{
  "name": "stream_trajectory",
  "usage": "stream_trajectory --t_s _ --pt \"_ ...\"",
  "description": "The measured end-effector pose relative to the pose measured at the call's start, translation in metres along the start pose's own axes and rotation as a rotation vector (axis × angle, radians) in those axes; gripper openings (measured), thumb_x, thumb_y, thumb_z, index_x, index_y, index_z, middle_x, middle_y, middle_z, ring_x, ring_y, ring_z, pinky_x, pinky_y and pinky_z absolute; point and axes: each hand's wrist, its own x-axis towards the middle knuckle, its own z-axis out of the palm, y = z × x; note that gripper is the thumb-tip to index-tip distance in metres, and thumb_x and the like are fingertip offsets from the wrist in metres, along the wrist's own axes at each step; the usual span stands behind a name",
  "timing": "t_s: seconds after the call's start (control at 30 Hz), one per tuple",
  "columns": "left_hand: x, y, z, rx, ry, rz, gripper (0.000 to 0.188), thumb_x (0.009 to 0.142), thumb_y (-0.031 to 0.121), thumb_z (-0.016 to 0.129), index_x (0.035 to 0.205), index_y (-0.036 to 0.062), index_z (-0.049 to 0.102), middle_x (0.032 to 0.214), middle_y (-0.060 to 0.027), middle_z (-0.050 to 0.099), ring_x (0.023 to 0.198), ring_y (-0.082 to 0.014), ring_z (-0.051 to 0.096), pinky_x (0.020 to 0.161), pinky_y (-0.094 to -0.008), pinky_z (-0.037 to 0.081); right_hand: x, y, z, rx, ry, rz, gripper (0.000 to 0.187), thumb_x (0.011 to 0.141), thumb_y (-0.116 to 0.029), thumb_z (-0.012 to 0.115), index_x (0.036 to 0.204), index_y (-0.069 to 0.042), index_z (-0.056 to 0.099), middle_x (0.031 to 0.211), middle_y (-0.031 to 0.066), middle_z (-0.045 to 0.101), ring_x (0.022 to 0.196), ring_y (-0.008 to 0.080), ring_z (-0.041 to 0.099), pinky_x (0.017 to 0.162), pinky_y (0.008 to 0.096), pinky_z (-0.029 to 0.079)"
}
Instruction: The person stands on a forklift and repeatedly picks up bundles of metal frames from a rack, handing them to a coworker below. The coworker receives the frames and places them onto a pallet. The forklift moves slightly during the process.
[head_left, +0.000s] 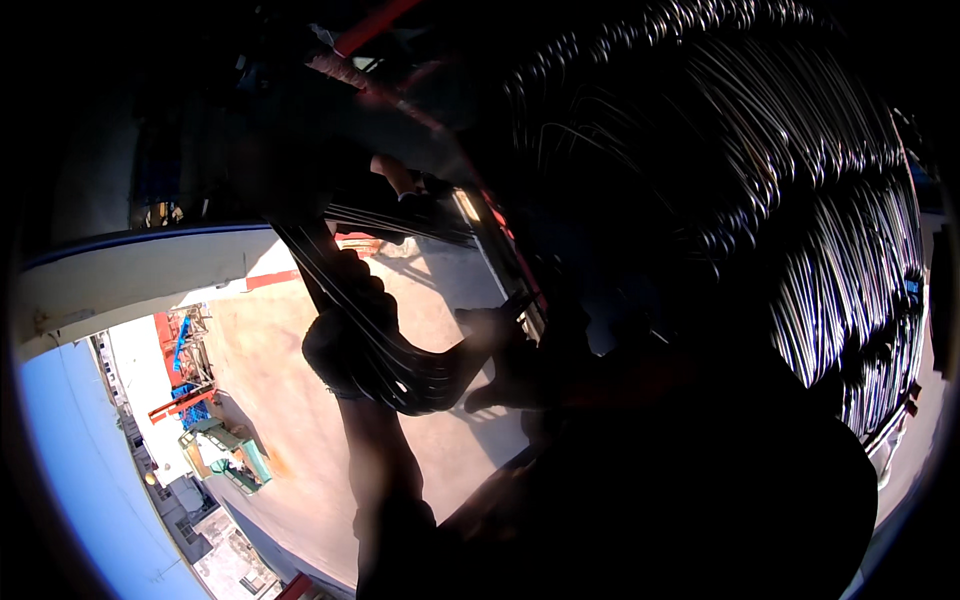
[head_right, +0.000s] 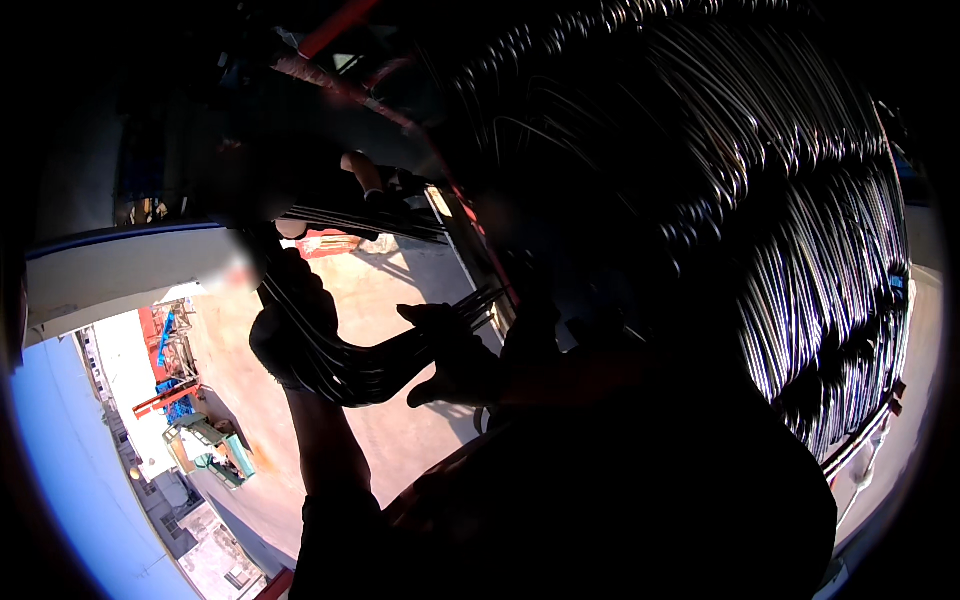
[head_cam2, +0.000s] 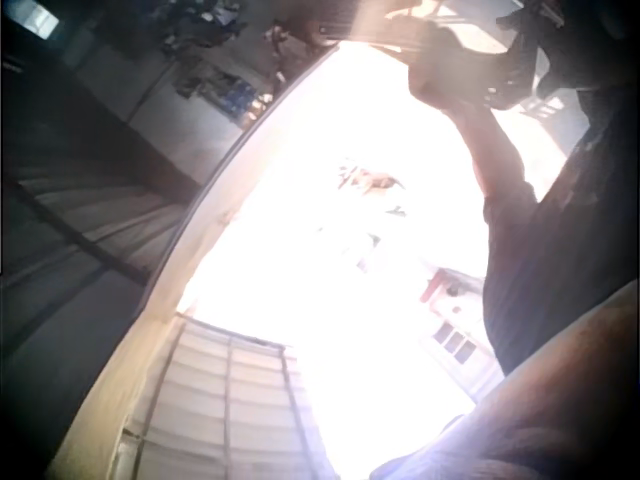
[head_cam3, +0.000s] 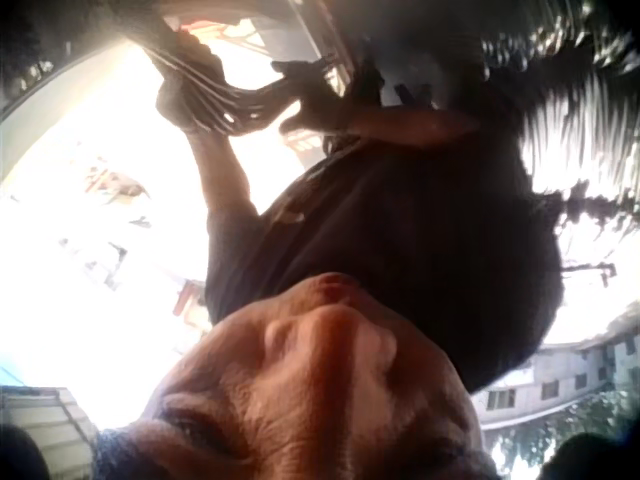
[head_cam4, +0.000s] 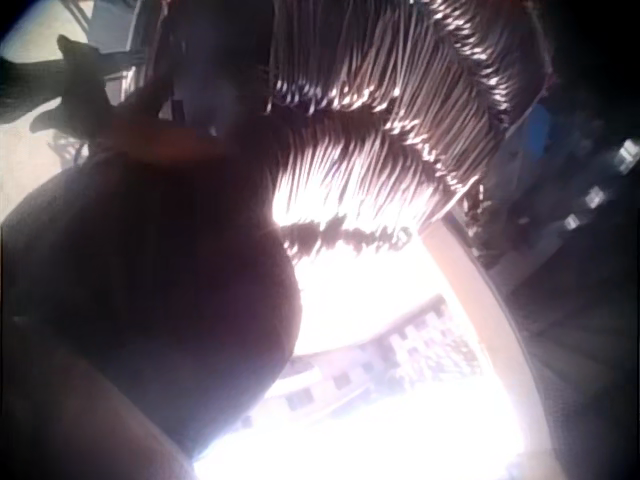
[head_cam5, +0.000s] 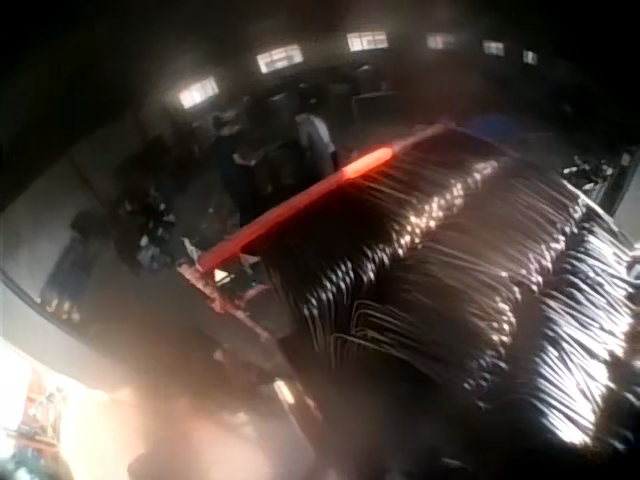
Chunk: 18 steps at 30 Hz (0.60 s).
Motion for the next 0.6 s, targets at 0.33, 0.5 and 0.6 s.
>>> stream_trajectory --t_s 0.33,0.5,0.6 --pt "-0.01 -0.142 0.059 0.019 -0.072 0.006 0.058 0.097 -0.001 0.055 0.153 0.0041 0.045 0.129 -0.019 0.058 0.105 -0.0275 0.059 0.09 -0.0401 0.055 -0.084 0.042 -0.043 0.975 0.081 0.182 0.098 0.072 -0.017 0.095 0.152 -0.003 0.041 0.141 0.0169 0.051 0.128 0.0313 0.054 0.113 0.0453 0.045" --pt "0.014 -0.202 0.068 0.071 0.079 -0.17 0.046 0.096 0.011 0.064 0.138 -0.005 0.055 0.122 -0.0158 0.064 0.111 -0.0295 0.063 0.098 -0.0407 0.055 -0.108 0.066 -0.083 0.613 0.232 -0.003 0.083 0.078 -0.002 0.084 0.15 -0.002 0.043 0.136 0.0157 0.057 0.128 0.0296 0.057 0.112 0.0418 0.046" --pt "0.042 -0.237 0.041 0.071 0.009 -0.328 0.043 0.096 0.015 0.065 0.132 -0.0066 0.063 0.12 -0.0223 0.072 0.113 -0.0364 0.069 0.096 -0.0475 0.059 -0.11 0.104 -0.109 0.286 0.362 0.024 0.07 0.083 -0.005 0.078 0.147 -0.003 0.05 0.136 0.0167 0.062 0.125 0.0317 0.061 0.111 0.0433 0.049"
